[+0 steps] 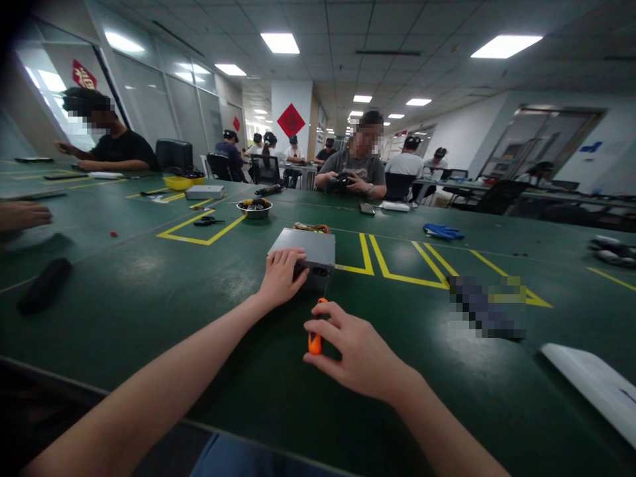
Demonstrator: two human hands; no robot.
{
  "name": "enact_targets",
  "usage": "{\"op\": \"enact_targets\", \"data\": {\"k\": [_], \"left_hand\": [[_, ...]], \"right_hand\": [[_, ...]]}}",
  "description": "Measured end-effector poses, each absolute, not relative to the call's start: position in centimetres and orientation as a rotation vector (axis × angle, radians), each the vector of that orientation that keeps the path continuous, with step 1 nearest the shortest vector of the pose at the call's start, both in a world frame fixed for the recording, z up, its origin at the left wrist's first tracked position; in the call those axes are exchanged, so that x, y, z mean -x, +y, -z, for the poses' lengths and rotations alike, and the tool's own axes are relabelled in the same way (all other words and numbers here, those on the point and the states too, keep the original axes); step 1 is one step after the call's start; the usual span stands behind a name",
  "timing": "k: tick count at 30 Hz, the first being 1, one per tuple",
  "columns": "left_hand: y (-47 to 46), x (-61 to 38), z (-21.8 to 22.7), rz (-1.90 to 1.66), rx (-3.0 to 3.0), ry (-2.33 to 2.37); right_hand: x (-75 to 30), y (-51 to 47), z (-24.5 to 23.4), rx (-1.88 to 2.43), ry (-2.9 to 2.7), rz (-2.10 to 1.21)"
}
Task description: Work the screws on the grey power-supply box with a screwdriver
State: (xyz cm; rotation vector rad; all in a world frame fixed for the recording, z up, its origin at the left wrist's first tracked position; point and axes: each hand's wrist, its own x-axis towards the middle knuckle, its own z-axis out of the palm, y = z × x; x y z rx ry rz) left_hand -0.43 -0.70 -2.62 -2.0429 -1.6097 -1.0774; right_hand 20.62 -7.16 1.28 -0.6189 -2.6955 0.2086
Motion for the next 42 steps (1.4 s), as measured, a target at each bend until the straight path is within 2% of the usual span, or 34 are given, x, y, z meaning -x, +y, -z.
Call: {"op": "enact_targets", "data": {"k": [8, 33, 39, 42], "left_hand": [[-0.7, 0.43, 2.61, 1.084, 2.041, -1.601], [-0.81, 0.36, 2.49, 1.087, 2.039, -1.611], [-0.76, 0.32, 2.55, 1.085, 2.033, -1.603], [-0.75, 0.32, 2.56, 1.091, 2.036, -1.605]], "right_hand": [[-20.78, -7.25, -1.56, 0.672, -2.658, -0.272], [-21.08, -7.03, -1.71, 0.658, -2.593, -0.21], [-21.07, -6.97, -1.33, 0.58, -2.665, -0.07], [-21.02, -6.8, -0.94, 0.616, -2.598, -0.136]]}}
